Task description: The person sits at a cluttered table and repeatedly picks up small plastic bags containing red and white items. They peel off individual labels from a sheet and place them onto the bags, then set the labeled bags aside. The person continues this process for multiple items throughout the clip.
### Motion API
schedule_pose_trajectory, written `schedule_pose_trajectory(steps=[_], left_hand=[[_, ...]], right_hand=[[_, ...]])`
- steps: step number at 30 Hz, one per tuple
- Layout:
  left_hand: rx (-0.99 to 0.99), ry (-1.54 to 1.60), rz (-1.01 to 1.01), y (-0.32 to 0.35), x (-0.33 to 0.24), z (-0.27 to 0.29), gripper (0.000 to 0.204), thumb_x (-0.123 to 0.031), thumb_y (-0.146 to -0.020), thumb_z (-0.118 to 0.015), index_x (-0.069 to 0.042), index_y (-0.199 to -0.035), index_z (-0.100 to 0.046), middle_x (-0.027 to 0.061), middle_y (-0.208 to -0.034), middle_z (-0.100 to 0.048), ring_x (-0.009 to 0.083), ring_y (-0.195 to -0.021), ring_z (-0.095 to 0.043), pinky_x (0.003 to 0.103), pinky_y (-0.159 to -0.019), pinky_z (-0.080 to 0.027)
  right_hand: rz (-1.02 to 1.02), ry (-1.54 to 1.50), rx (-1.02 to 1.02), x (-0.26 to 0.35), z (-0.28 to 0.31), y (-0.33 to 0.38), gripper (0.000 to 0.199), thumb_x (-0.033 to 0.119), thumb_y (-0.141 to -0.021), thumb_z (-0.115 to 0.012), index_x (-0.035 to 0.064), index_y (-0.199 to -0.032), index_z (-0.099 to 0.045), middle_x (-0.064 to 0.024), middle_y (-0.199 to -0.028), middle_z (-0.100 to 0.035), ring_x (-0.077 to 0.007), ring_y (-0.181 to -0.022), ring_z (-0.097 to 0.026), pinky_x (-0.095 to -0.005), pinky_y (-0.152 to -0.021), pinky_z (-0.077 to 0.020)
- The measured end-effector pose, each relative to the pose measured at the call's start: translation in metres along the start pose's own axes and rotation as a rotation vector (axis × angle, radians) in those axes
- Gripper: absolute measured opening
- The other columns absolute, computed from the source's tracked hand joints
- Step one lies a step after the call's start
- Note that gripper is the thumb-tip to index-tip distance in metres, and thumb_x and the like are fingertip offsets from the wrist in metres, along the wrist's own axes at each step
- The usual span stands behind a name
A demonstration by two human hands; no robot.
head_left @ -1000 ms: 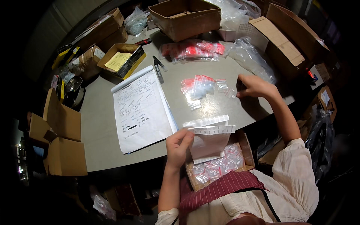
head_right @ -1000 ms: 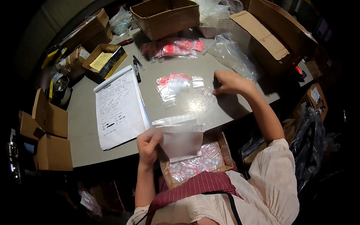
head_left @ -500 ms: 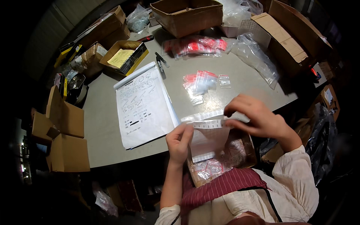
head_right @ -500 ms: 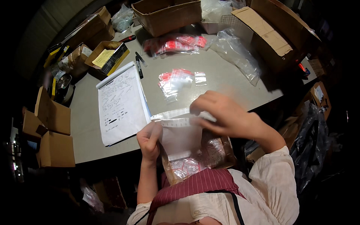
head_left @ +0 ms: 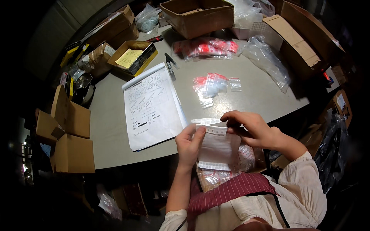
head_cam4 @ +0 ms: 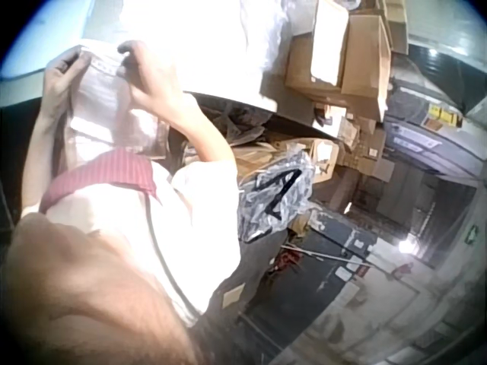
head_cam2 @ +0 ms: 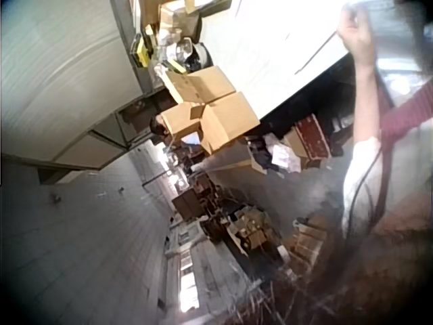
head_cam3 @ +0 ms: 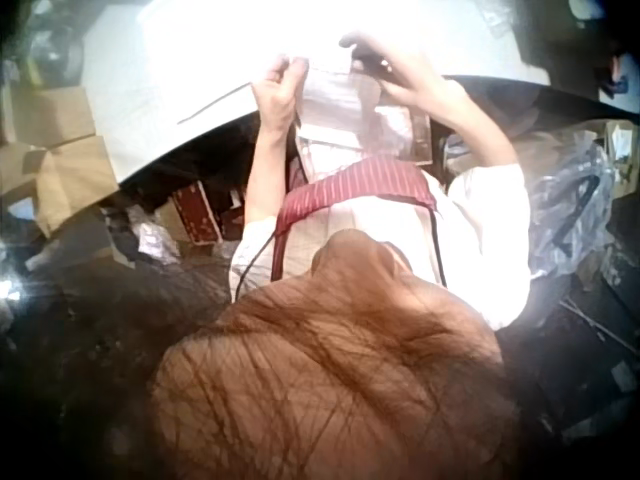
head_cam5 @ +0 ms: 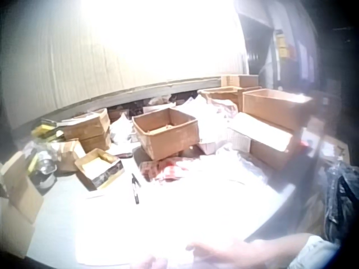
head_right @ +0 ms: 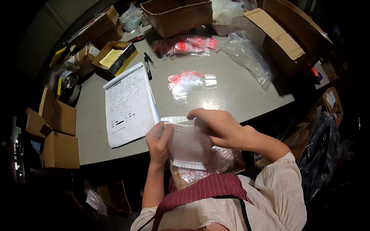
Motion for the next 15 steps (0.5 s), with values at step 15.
schedule_pose_trajectory(steps=[15], left_hand=[[0.006, -0.040, 0.005, -0.0082, 0.0009, -0.0003, 0.019, -0.014, -0.102, -0.067, 0.005, -0.098, -0.071, -0.0031, -0.081, -0.064, 0.0024, -0.070, -0.050, 0.020, -0.060, -0.037]], right_hand=[[0.274, 0.231, -0.110, -0.0038, -0.0071, 0.0088, 0.038, -0.004, -0.077, -0.071, 0.0037, -0.113, -0.064, -0.0153, -0.107, -0.064, -0.0367, -0.101, -0.064, -0.0444, -0.086, -0.0529]])
Point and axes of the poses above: each hand's wrist, its own y-axis away from the middle knuckle, its own z-axis out of the back of the hand, x = y × z, the point moved 5 cm from there along -y, towards the middle knuckle
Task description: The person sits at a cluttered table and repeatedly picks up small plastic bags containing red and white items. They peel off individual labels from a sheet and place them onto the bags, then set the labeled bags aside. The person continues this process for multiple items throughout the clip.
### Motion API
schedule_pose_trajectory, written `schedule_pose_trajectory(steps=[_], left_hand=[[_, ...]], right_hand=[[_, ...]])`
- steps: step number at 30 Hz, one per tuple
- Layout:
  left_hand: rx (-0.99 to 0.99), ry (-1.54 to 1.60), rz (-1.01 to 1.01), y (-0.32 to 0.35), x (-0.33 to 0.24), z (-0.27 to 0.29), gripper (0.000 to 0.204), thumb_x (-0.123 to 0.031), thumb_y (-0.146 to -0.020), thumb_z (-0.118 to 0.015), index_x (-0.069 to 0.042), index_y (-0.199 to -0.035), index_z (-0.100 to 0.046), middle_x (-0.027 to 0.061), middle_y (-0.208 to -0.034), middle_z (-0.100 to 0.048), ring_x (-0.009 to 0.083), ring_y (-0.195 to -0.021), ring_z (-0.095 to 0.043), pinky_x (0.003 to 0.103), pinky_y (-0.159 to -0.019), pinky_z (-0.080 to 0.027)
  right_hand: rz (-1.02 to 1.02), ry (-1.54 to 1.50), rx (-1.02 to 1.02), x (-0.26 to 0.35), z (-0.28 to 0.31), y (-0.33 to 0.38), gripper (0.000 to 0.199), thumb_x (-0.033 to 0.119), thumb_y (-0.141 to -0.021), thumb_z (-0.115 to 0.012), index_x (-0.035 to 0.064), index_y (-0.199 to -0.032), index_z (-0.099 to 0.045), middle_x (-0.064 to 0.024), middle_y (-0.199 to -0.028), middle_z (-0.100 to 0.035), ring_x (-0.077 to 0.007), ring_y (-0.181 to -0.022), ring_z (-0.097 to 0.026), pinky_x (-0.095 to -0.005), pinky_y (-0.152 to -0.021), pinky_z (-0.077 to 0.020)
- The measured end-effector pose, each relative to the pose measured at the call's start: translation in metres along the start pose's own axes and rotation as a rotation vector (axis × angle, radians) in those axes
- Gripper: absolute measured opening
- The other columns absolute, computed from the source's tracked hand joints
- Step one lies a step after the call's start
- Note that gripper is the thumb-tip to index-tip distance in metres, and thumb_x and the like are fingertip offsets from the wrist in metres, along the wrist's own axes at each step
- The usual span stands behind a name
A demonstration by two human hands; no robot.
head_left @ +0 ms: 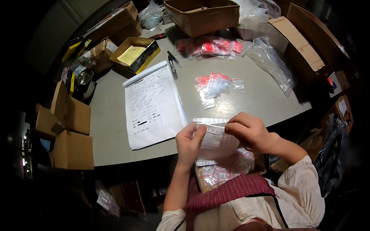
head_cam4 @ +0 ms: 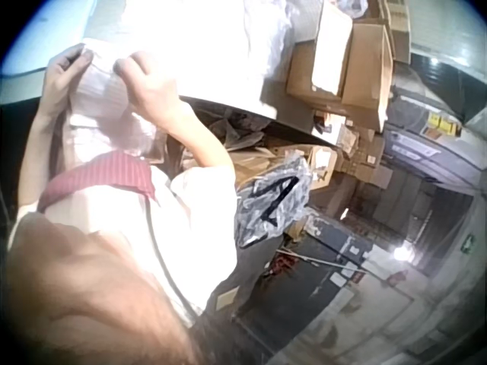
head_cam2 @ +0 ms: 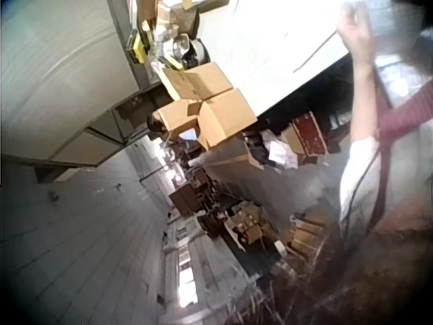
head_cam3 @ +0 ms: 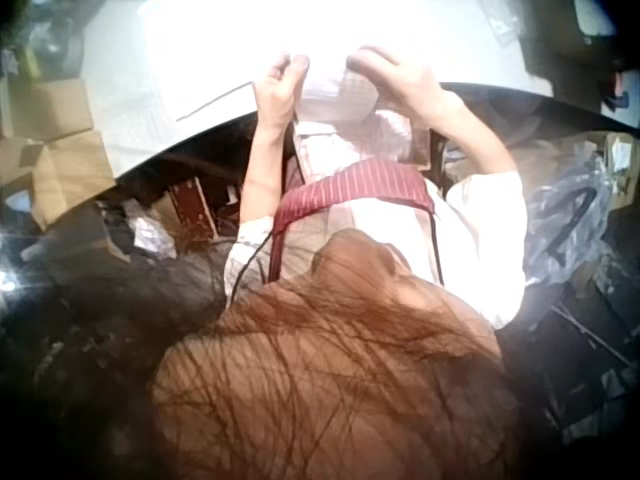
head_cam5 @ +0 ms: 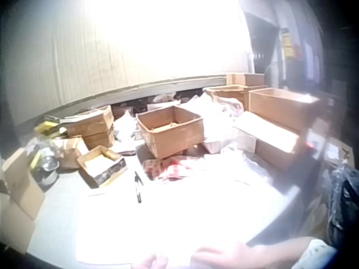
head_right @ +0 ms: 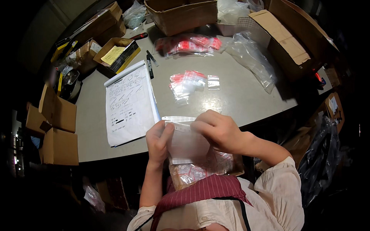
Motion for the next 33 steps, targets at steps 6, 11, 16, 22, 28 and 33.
schedule_pose_trajectory(steps=[6, 11, 16, 22, 28, 33], left_hand=[[-0.076, 0.101, 0.004, 0.002, 0.001, 0.000, 0.018, -0.013, -0.103, -0.067, 0.003, -0.097, -0.071, -0.0073, -0.075, -0.056, -0.0005, -0.062, -0.038, 0.020, -0.053, -0.025], [-0.003, 0.090, 0.009, 0.004, 0.004, 0.005, 0.016, -0.012, -0.100, -0.069, 0.003, -0.098, -0.072, -0.0056, -0.077, -0.060, 0.0009, -0.066, -0.045, 0.020, -0.058, -0.032], [0.053, 0.121, -0.037, 0.008, 0.000, 0.007, 0.013, -0.009, -0.098, -0.069, 0.003, -0.098, -0.073, 0.0002, -0.086, -0.068, 0.0065, -0.079, -0.058, 0.022, -0.073, -0.044], [0.094, 0.129, -0.061, 0.016, 0.001, 0.014, 0.011, -0.006, -0.097, -0.068, 0.005, -0.097, -0.072, 0.0018, -0.090, -0.070, 0.0088, -0.083, -0.061, 0.024, -0.077, -0.046], [0.028, 0.118, -0.130, 0.016, -0.001, 0.010, 0.012, -0.007, -0.097, -0.069, 0.004, -0.098, -0.072, 0.0011, -0.088, -0.069, 0.0080, -0.082, -0.059, 0.023, -0.075, -0.045], [-0.017, 0.140, -0.104, 0.014, 0.006, 0.014, 0.011, -0.007, -0.098, -0.069, 0.004, -0.098, -0.071, -0.0003, -0.087, -0.067, 0.0059, -0.080, -0.057, 0.022, -0.072, -0.043]], right_hand=[[-0.160, -0.051, -0.207, -0.055, 0.046, -0.024, 0.014, 0.009, -0.094, -0.063, 0.0032, -0.108, -0.061, -0.0158, -0.120, -0.060, -0.0334, -0.115, -0.057, -0.0431, -0.105, -0.0418], [-0.290, 0.241, -0.094, -0.161, 0.045, -0.016, 0.014, 0.017, -0.095, -0.065, 0.0056, -0.104, -0.062, -0.0138, -0.129, -0.059, -0.0375, -0.126, -0.047, -0.0480, -0.111, -0.0367], [-0.262, 0.464, -0.107, -0.175, 0.030, -0.019, 0.020, 0.017, -0.089, -0.072, 0.0075, -0.104, -0.062, -0.0137, -0.125, -0.060, -0.0387, -0.125, -0.048, -0.0491, -0.108, -0.0396], [-0.553, 0.208, 0.125, -0.186, 0.061, -0.028, 0.037, 0.026, -0.080, -0.081, 0.0086, -0.108, -0.064, -0.0161, -0.117, -0.060, -0.0392, -0.118, -0.049, -0.0461, -0.101, -0.0420], [-0.328, 0.077, 0.537, -0.103, 0.044, -0.012, 0.028, 0.023, -0.085, -0.081, 0.0003, -0.095, -0.068, -0.0128, -0.087, -0.066, -0.0281, -0.084, -0.066, -0.0397, -0.078, -0.0521], [-0.373, -0.206, 0.261, -0.037, 0.050, -0.014, 0.028, 0.024, -0.093, -0.075, -0.0015, -0.102, -0.067, -0.0154, -0.093, -0.068, -0.0315, -0.091, -0.068, -0.0389, -0.082, -0.0530]])
Point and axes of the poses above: each hand's wrist, its own y-axis away from the middle knuckle, its own z-axis out of the back of the hand, x = y × z, the point moved 5 cm from there along -y, towards the middle knuckle
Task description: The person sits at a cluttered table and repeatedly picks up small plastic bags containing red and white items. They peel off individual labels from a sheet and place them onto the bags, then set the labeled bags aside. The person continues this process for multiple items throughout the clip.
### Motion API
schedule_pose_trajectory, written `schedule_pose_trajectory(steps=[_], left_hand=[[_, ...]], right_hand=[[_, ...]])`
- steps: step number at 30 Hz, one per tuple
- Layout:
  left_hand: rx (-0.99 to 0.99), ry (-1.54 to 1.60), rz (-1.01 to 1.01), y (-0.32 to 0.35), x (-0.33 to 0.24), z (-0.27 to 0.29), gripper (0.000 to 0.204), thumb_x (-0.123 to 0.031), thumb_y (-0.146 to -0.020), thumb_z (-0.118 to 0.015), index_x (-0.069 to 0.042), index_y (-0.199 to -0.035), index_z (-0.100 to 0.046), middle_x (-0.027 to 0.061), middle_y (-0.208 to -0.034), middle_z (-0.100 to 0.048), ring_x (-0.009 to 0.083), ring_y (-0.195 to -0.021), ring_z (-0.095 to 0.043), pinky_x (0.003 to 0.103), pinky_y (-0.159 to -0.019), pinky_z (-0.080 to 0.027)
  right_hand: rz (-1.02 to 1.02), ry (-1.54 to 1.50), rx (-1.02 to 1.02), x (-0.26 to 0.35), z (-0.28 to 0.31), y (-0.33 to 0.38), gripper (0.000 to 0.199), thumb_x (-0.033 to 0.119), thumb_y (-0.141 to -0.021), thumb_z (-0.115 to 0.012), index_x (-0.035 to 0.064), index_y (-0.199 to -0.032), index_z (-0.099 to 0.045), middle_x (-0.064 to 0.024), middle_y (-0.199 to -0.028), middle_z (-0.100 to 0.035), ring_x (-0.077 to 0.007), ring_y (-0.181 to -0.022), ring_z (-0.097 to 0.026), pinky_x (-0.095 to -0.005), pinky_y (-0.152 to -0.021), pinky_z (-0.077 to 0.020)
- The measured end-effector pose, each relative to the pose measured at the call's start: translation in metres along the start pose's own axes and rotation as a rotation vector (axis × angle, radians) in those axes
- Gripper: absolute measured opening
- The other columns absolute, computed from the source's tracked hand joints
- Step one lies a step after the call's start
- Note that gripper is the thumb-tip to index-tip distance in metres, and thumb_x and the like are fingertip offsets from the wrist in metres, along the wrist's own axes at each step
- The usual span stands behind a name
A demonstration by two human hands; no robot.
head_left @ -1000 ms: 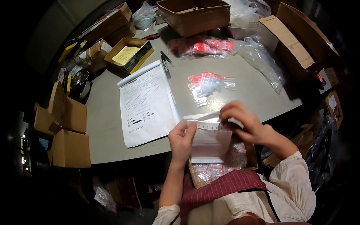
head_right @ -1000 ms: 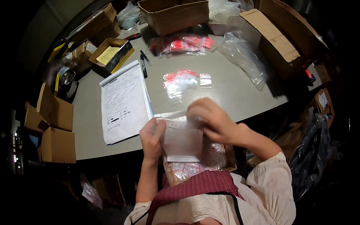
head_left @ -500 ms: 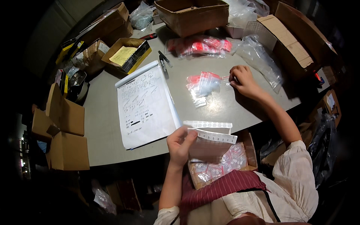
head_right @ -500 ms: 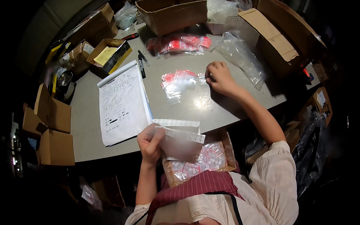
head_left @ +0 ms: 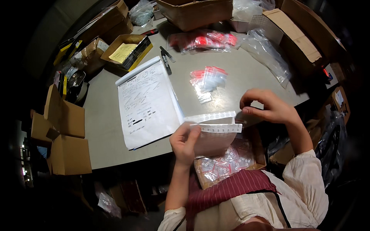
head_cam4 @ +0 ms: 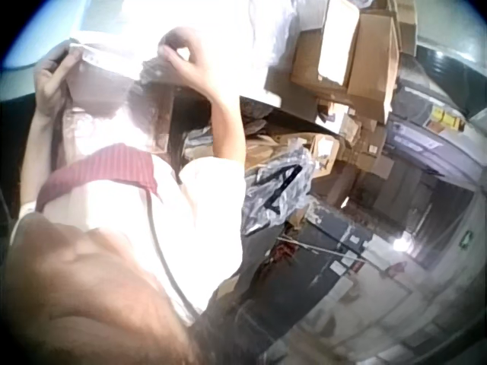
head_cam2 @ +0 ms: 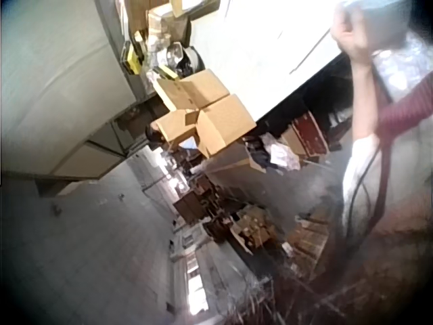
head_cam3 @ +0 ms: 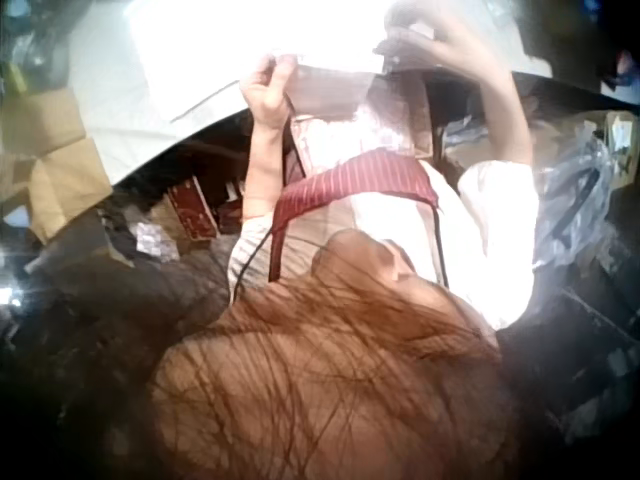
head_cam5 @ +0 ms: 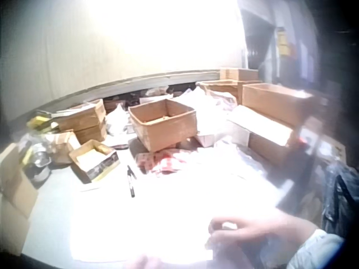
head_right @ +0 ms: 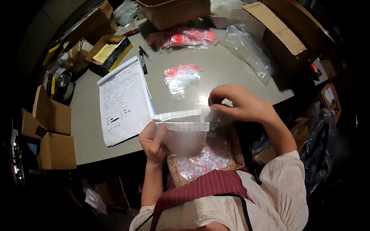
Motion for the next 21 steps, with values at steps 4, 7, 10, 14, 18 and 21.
schedule_pose_trajectory(steps=[4, 7, 10, 14, 18, 21], left_hand=[[-0.059, 0.034, -0.006, -0.003, 0.004, 0.000, 0.014, -0.009, -0.100, -0.067, 0.004, -0.099, -0.070, -0.0028, -0.085, -0.064, 0.0031, -0.076, -0.052, 0.020, -0.067, -0.039], [-0.072, 0.016, 0.003, -0.006, -0.001, -0.007, 0.015, -0.010, -0.101, -0.067, 0.004, -0.099, -0.070, -0.0043, -0.084, -0.062, 0.0016, -0.073, -0.048, 0.020, -0.062, -0.035], [-0.059, 0.003, 0.015, -0.007, -0.001, -0.006, 0.015, -0.010, -0.101, -0.067, 0.004, -0.099, -0.070, -0.0048, -0.083, -0.060, 0.0009, -0.071, -0.046, 0.020, -0.060, -0.033], [-0.056, 0.013, 0.040, -0.008, -0.001, -0.007, 0.014, -0.011, -0.100, -0.067, 0.003, -0.098, -0.070, -0.0060, -0.080, -0.059, -0.0001, -0.068, -0.044, 0.019, -0.058, -0.030], [-0.077, 0.046, 0.084, -0.009, 0.004, -0.004, 0.013, -0.011, -0.100, -0.067, 0.001, -0.096, -0.070, -0.0094, -0.074, -0.055, -0.0023, -0.062, -0.039, 0.019, -0.053, -0.023], [-0.086, 0.068, 0.089, -0.011, 0.006, -0.003, 0.013, -0.011, -0.101, -0.067, 0.001, -0.097, -0.070, -0.0111, -0.071, -0.052, -0.0035, -0.059, -0.035, 0.019, -0.051, -0.020]], right_hand=[[0.121, -0.009, -0.115, 0.022, -0.020, 0.017, 0.032, 0.019, -0.095, -0.073, -0.0010, -0.116, -0.060, -0.0181, -0.105, -0.066, -0.0329, -0.094, -0.067, -0.0404, -0.083, -0.0540], [0.147, 0.076, -0.202, 0.019, -0.036, 0.023, 0.037, 0.011, -0.090, -0.076, 0.0009, -0.121, -0.058, -0.0185, -0.103, -0.065, -0.0366, -0.092, -0.066, -0.0414, -0.080, -0.0541], [0.209, 0.119, -0.276, 0.018, -0.040, 0.023, 0.041, 0.004, -0.083, -0.077, 0.0016, -0.119, -0.059, -0.0172, -0.100, -0.065, -0.0365, -0.087, -0.066, -0.0406, -0.076, -0.0543], [0.334, 0.267, -0.329, 0.019, -0.044, 0.026, 0.046, -0.002, -0.071, -0.075, 0.0034, -0.116, -0.062, -0.0153, -0.098, -0.066, -0.0342, -0.082, -0.067, -0.0404, -0.071, -0.0546], [0.470, 0.523, -0.317, 0.030, -0.045, 0.030, 0.048, -0.005, -0.068, -0.071, 0.0032, -0.114, -0.061, -0.0145, -0.101, -0.068, -0.0357, -0.085, -0.068, -0.0424, -0.072, -0.0558], [0.531, 0.394, -0.455, 0.030, -0.039, 0.018, 0.042, -0.007, -0.072, -0.068, 0.0018, -0.113, -0.060, -0.0154, -0.104, -0.068, -0.0369, -0.088, -0.068, -0.0431, -0.077, -0.0567]])
Point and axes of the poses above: each hand's wrist, its own y-axis away from the middle knuckle, its own z-axis out of the back of the hand, x = y × z, the point moved 5 cm from there along -y, towards the middle knuckle
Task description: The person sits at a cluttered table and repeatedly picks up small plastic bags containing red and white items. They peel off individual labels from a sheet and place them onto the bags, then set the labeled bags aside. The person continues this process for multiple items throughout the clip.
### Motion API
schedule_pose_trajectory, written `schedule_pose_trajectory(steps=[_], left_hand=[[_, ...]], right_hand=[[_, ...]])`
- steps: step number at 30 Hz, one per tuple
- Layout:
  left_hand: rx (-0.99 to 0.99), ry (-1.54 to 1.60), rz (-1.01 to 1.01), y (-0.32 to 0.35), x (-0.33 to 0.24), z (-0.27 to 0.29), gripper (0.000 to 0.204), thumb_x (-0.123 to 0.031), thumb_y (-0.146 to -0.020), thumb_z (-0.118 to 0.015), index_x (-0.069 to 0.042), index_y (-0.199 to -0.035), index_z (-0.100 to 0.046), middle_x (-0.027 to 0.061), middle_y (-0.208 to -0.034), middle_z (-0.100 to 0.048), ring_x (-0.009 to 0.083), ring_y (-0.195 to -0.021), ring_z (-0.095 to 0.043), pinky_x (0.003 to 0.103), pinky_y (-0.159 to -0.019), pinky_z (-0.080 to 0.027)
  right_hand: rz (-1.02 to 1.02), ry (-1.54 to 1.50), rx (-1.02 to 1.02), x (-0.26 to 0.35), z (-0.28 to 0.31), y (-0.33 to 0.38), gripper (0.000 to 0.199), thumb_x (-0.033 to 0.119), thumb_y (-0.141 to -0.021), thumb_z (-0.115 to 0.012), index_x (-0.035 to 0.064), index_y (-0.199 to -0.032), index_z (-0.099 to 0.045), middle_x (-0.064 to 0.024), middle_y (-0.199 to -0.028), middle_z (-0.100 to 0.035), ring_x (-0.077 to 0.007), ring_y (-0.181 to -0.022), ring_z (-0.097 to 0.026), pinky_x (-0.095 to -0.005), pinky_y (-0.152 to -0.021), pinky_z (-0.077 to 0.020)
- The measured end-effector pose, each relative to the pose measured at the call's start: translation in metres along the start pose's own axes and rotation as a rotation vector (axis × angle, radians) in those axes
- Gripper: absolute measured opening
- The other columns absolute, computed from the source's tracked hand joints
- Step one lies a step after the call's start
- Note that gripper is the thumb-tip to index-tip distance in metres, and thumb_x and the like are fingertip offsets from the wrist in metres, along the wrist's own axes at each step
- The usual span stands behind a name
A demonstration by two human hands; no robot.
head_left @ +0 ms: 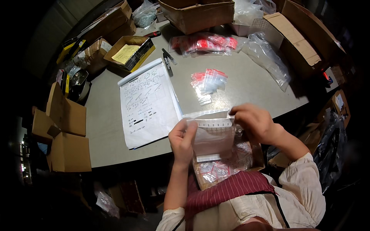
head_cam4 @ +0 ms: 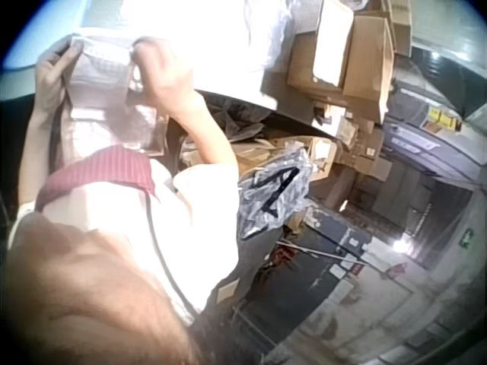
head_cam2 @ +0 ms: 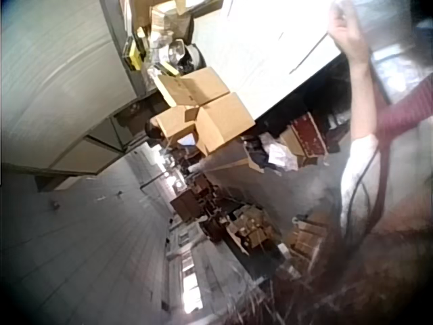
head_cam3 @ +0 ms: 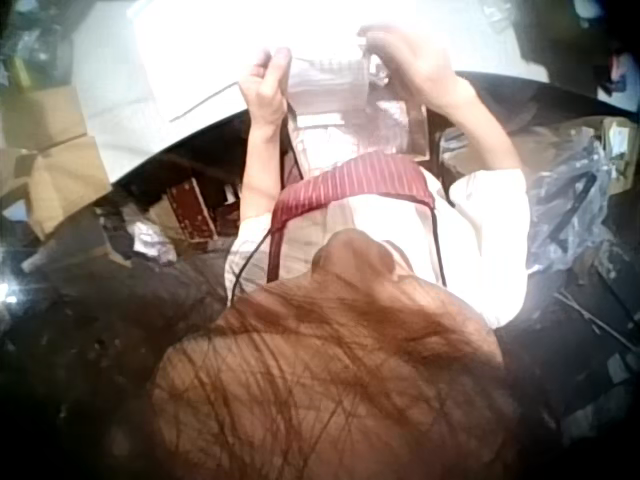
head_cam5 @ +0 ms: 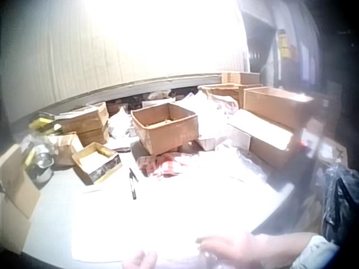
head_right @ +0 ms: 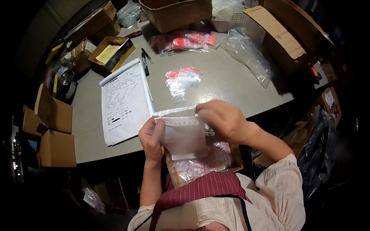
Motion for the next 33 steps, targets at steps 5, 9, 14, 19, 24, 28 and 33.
schedule_pose_trajectory(steps=[5, 9, 14, 19, 24, 28, 33], left_hand=[[-0.020, -0.032, 0.004, 0.001, -0.002, -0.002, 0.014, -0.012, -0.101, -0.068, 0.002, -0.100, -0.070, -0.0113, -0.071, -0.052, -0.0038, -0.058, -0.035, 0.019, -0.051, -0.020], [-0.005, -0.108, -0.016, 0.003, -0.009, -0.005, 0.016, -0.013, -0.101, -0.068, 0.003, -0.103, -0.071, -0.0090, -0.075, -0.056, -0.0026, -0.060, -0.039, 0.019, -0.052, -0.024], [0.035, -0.112, 0.003, 0.006, -0.008, -0.002, 0.016, -0.013, -0.101, -0.068, 0.002, -0.102, -0.072, -0.0052, -0.082, -0.062, 0.0004, -0.067, -0.046, 0.020, -0.057, -0.031], [0.125, -0.131, -0.005, 0.004, -0.009, -0.008, 0.014, -0.010, -0.099, -0.069, 0.003, -0.100, -0.072, -0.0032, -0.085, -0.065, 0.0039, -0.075, -0.053, 0.021, -0.066, -0.039], [0.207, -0.167, -0.018, 0.006, -0.008, -0.005, 0.011, -0.006, -0.097, -0.070, 0.004, -0.100, -0.072, -0.0004, -0.088, -0.068, 0.0065, -0.080, -0.058, 0.023, -0.071, -0.045], [0.220, -0.189, -0.009, 0.010, -0.009, -0.006, 0.010, -0.005, -0.095, -0.072, 0.004, -0.100, -0.074, 0.0025, -0.090, -0.071, 0.0094, -0.083, -0.062, 0.025, -0.075, -0.048], [0.273, -0.283, -0.113, 0.010, -0.008, -0.005, 0.008, -0.003, -0.090, -0.072, 0.005, -0.090, -0.072, 0.0035, -0.084, -0.069, 0.0107, -0.075, -0.061, 0.025, -0.067, -0.047]], right_hand=[[-0.346, -0.158, 0.005, -0.069, -0.005, -0.025, 0.023, -0.005, -0.097, -0.057, -0.0021, -0.119, -0.055, -0.0197, -0.120, -0.065, -0.0382, -0.106, -0.064, -0.0419, -0.093, -0.0522], [-0.242, -0.083, 0.231, -0.099, -0.032, -0.015, 0.018, 0.001, -0.101, -0.056, -0.0001, -0.119, -0.054, -0.0199, -0.121, -0.063, -0.0382, -0.103, -0.063, -0.0434, -0.093, -0.0507], [-0.495, -0.151, 0.603, -0.092, -0.008, 0.007, 0.021, 0.008, -0.099, -0.062, -0.0004, -0.117, -0.057, -0.0219, -0.113, -0.069, -0.0441, -0.106, -0.064, -0.0464, -0.092, -0.0518], [-0.682, -0.503, 0.396, -0.096, 0.016, 0.023, 0.023, 0.024, -0.101, -0.064, 0.0029, -0.106, -0.058, -0.0145, -0.133, -0.067, -0.0294, -0.123, -0.062, -0.0406, -0.104, -0.0469], [-0.529, -0.238, 0.263, -0.113, -0.004, 0.032, 0.022, 0.027, -0.102, -0.063, 0.0058, -0.105, -0.059, -0.0171, -0.159, -0.043, -0.0416, -0.150, -0.030, -0.0513, -0.120, -0.0270], [-0.532, -0.067, 0.293, -0.121, -0.018, 0.037, 0.019, 0.024, -0.101, -0.063, 0.0058, -0.104, -0.058, -0.0183, -0.160, -0.041, -0.0484, -0.150, -0.026, -0.0568, -0.121, -0.0248], [-0.434, 0.185, 0.193, -0.127, -0.028, 0.033, 0.020, 0.016, -0.092, -0.070, 0.0065, -0.105, -0.059, -0.0182, -0.147, -0.051, -0.0463, -0.143, -0.035, -0.0544, -0.116, -0.0311]])
Point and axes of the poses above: each hand's wrist, its own y-axis away from the middle knuckle, its own z-axis out of the back of the hand, x = y × z, the point moved 5 cm from there along -y, towards the middle knuckle
